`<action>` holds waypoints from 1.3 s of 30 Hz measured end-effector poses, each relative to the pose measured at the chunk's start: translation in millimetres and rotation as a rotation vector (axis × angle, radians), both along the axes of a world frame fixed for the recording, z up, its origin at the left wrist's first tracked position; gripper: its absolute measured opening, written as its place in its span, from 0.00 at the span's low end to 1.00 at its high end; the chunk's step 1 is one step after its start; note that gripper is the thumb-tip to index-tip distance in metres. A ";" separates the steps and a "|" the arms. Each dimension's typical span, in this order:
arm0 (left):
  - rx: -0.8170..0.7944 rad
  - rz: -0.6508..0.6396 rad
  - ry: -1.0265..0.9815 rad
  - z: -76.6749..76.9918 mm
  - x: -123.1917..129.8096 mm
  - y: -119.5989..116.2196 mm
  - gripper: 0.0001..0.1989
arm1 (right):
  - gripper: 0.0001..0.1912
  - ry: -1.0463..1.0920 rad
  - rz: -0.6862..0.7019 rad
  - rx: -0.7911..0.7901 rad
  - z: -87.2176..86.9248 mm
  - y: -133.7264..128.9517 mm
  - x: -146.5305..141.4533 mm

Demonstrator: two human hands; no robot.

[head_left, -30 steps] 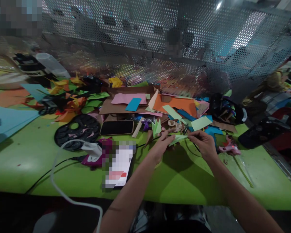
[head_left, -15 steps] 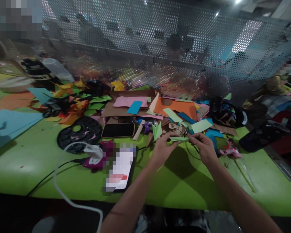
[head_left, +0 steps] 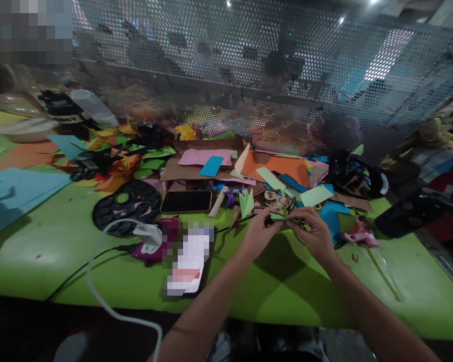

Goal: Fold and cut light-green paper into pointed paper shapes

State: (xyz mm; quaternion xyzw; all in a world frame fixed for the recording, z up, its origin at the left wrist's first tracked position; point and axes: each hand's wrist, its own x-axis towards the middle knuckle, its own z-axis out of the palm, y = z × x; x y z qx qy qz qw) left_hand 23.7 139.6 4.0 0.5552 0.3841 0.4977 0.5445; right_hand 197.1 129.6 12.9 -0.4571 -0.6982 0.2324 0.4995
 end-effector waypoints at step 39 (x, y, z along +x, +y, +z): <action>-0.006 0.061 0.025 -3.6 0.8 0.3 0.08 | 0.10 -0.021 -0.044 -0.223 -6.6 1.9 1.1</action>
